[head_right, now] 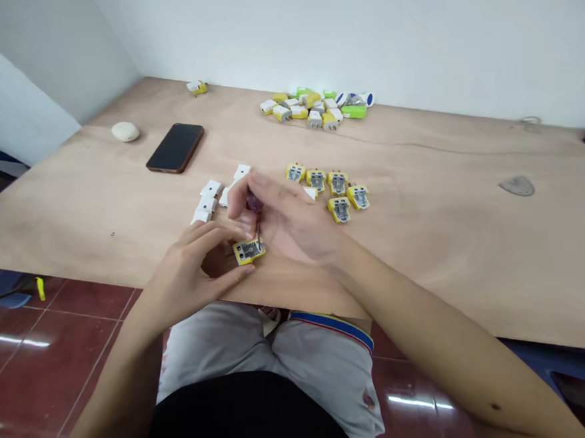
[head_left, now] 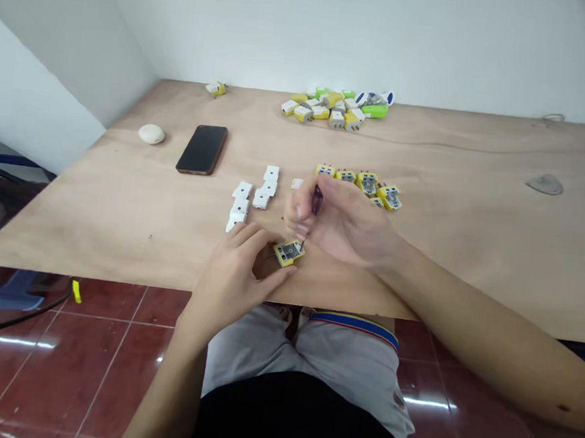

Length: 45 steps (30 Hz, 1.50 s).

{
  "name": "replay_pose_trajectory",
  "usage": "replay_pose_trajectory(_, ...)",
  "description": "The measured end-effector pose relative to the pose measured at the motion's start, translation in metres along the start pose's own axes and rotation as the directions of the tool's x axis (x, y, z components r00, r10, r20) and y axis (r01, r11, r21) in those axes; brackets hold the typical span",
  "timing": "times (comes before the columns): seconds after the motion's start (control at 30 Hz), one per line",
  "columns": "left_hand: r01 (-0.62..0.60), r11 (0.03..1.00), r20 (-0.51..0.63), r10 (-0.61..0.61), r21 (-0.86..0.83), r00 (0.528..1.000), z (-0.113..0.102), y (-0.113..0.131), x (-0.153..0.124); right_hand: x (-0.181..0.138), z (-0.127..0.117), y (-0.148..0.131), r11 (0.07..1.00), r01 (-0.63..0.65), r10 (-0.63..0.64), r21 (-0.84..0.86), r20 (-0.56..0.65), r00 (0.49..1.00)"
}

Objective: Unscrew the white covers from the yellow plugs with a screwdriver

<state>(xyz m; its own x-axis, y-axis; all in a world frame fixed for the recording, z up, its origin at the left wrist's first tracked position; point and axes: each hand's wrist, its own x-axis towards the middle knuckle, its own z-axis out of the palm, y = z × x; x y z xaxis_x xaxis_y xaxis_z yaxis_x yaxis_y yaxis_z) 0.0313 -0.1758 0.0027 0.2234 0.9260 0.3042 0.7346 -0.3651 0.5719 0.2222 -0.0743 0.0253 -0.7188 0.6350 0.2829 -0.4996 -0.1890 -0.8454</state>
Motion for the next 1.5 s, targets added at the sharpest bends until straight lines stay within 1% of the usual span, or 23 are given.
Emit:
replay_pose_trajectory(0.13, 0.0, 1.0, 0.005, 0.0, 0.015, 1.0, -0.0005, 0.0001, -0.0002, -0.0008, -0.0005, -0.0012, 0.999, 0.049, -0.048, -0.012, 0.098, 0.994)
replay_pose_trajectory(0.3, 0.01, 1.0, 0.012, -0.01, 0.019, 1.0, -0.0003, 0.0003, -0.0001, -0.0014, -0.0028, -0.0023, 1.0, -0.001, 0.001, -0.017, 0.046, 0.999)
replay_pose_trajectory(0.47, 0.005, 1.0, 0.008, -0.005, 0.023, 1.0, 0.0001, -0.0005, -0.0006, -0.0011, -0.0061, 0.0, 0.998, 0.06, -0.056, -0.026, 0.138, 0.989)
replay_pose_trajectory(0.53, 0.003, 1.0, 0.006, -0.003, 0.017, 1.0, -0.0001, -0.0005, -0.0008, -0.0012, -0.0058, -0.0011, 0.998, 0.068, -0.064, -0.018, 0.145, 0.987)
replay_pose_trajectory(0.63, 0.011, 1.0, 0.009, -0.012, 0.019, 1.0, -0.0003, 0.0, -0.0005, -0.0016, -0.005, -0.0032, 0.999, 0.043, -0.042, -0.004, 0.136, 0.99)
replay_pose_trajectory(0.8, 0.01, 0.999, 0.007, -0.011, 0.044, 1.0, 0.0, 0.0007, -0.0001, -0.0013, -0.0068, -0.0021, 0.997, 0.08, -0.081, 0.012, 0.248, 0.966)
replay_pose_trajectory(0.93, 0.004, 1.0, 0.006, -0.005, 0.027, 1.0, -0.0001, 0.0006, -0.0004, -0.001, -0.0049, -0.0047, 0.998, 0.055, -0.05, -0.024, 0.169, 0.984)
replay_pose_trajectory(1.03, 0.011, 1.0, 0.019, -0.012, 0.021, 1.0, 0.0001, -0.0005, -0.001, -0.001, -0.0037, -0.0077, 0.999, 0.006, 0.0, -0.046, 0.124, 0.992)
replay_pose_trajectory(1.1, 0.007, 1.0, 0.007, -0.007, 0.023, 1.0, 0.0011, -0.0021, -0.0018, -0.0008, -0.0047, -0.0074, 0.999, 0.002, 0.003, -0.041, 0.141, 0.99)
replay_pose_trajectory(1.23, -0.016, 1.0, -0.027, 0.017, 0.022, 0.999, 0.0034, -0.0048, -0.0032, -0.0009, -0.0083, -0.0039, 0.994, 0.092, -0.075, -0.056, 0.257, 0.964)
replay_pose_trajectory(1.27, -0.015, 1.0, -0.029, 0.015, 0.023, 0.999, 0.0035, -0.0048, -0.0032, -0.0013, -0.0087, -0.0037, 0.993, 0.103, -0.085, -0.052, 0.267, 0.96)
replay_pose_trajectory(1.33, -0.007, 1.0, -0.017, 0.007, 0.023, 1.0, 0.0027, -0.0038, -0.0026, -0.0026, -0.0086, -0.0048, 0.997, 0.075, -0.065, -0.034, 0.236, 0.97)
replay_pose_trajectory(1.43, 0.013, 1.0, 0.016, -0.013, 0.016, 1.0, 0.001, -0.0017, -0.0014, -0.0043, -0.0081, -0.0073, 1.0, -0.014, 0.016, -0.014, 0.137, 0.99)
replay_pose_trajectory(1.5, 0.013, 1.0, 0.016, -0.014, 0.01, 1.0, 0.0009, -0.0018, -0.0013, -0.0044, -0.0087, -0.0068, 1.0, -0.005, 0.006, -0.008, 0.143, 0.99)
